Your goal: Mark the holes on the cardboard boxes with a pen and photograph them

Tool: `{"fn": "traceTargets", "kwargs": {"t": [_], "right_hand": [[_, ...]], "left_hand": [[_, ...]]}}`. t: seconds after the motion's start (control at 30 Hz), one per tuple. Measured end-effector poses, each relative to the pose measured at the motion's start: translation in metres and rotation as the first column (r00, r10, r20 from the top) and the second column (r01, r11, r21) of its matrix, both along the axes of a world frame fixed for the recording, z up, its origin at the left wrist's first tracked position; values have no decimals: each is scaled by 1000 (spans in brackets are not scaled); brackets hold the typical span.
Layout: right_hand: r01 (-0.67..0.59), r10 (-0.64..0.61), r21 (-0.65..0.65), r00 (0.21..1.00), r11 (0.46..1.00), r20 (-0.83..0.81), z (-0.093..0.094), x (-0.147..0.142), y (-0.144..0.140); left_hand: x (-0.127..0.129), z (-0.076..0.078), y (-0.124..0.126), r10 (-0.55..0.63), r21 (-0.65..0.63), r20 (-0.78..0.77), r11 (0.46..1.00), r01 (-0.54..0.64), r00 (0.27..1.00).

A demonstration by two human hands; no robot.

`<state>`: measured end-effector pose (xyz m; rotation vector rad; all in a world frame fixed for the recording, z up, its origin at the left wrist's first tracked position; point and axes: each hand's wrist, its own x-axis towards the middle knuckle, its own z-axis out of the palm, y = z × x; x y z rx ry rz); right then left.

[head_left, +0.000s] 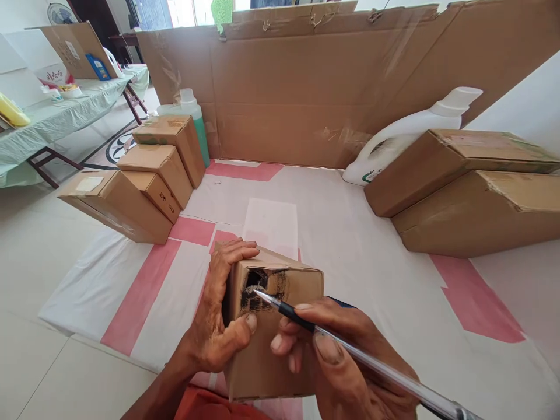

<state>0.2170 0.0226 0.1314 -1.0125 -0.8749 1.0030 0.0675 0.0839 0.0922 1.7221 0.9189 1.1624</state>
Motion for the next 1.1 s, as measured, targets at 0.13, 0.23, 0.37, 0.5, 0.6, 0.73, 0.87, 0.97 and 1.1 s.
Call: {"fn": "traceTargets", "kwargs": {"t": [0.13, 0.23, 0.37, 0.5, 0.6, 0.73, 0.87, 0.97, 1.1], "right_hand": [[-10, 3, 67, 996, 998, 91, -13, -1, 7], [-2, -11, 76, 987, 997, 160, -15, 2, 8], [2, -13, 62, 984, 998, 177, -15, 3, 6], [5, -11, 37, 989, 999, 145, -16, 4, 2], [9, -12, 24, 987, 1000, 160, -18, 5, -1], [38, -39, 6, 981, 999, 191, -18, 9, -4], [147, -134, -52, 970, 988, 203, -15, 17, -3], [218, -203, -49, 956, 975, 212, -13, 20, 2], [252, -242, -19, 946, 968, 215, -8, 18, 7]], "left_hand": [[-1, -3, 0, -8, 42, -19, 999, 9, 1000], [1, -4, 0, -14, 70, -8, 997, 14, 1000], [2, -5, 0, -15, 79, 4, 997, 14, 1000], [1, -5, 0, -5, 70, 7, 998, 5, 1000], [1, -4, -1, 4, 75, 5, 997, -4, 1000], [0, -5, -2, -6, 82, 1, 997, 6, 1000], [-1, -5, -2, -11, 67, 3, 998, 10, 1000], [0, -5, -3, -12, 61, 6, 998, 12, 1000], [0, -6, -4, -1, 58, 5, 998, 1, 1000]]}}
